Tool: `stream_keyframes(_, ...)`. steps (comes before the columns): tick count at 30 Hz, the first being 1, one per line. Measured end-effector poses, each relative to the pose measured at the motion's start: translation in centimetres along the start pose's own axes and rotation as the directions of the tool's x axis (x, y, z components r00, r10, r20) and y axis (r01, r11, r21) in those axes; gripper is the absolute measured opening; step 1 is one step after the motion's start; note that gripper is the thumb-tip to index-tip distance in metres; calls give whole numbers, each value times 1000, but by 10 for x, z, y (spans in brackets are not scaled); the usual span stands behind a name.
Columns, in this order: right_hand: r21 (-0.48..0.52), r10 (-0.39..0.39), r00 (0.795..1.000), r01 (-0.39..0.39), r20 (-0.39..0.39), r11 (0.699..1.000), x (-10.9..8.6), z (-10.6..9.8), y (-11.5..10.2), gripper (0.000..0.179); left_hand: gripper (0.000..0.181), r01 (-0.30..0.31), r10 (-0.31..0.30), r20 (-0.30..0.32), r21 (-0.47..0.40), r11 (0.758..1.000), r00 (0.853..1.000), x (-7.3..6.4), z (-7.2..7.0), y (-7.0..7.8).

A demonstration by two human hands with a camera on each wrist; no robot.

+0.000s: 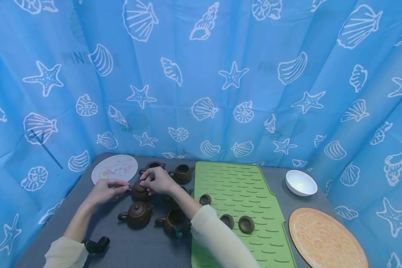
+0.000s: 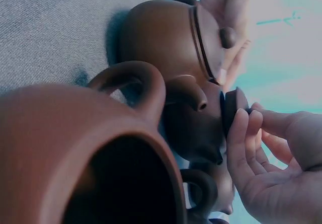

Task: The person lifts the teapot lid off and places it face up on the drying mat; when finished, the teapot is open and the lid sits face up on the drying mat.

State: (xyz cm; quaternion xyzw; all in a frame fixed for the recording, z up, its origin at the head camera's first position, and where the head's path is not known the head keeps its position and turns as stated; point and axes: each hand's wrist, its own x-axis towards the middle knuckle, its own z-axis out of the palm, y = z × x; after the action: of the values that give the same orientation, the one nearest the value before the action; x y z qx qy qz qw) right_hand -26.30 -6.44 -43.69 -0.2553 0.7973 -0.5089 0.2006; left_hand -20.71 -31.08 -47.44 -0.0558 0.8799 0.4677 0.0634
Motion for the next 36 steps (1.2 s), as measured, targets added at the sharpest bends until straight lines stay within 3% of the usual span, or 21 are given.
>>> stream_keyframes(10,99,-41,998,45,-40,994,-26,-23,6,12,38,1,-1,-13,-1,1000,1000,-1,0,-1)
stream_keyframes(20,85,-112,992,116,-51,990,-72,-56,19,19,37,-17,17,-3,-24,1000,1000,-4,2,1)
stream_keyframes(27,134,-53,995,64,-86,989,-110,-81,28,23,37,-11,11,1,-30,999,1000,-3,2,0)
stream_keyframes(36,198,-25,999,33,-44,980,-156,-114,53,51,38,-24,24,-16,-16,1000,1000,-2,3,-4)
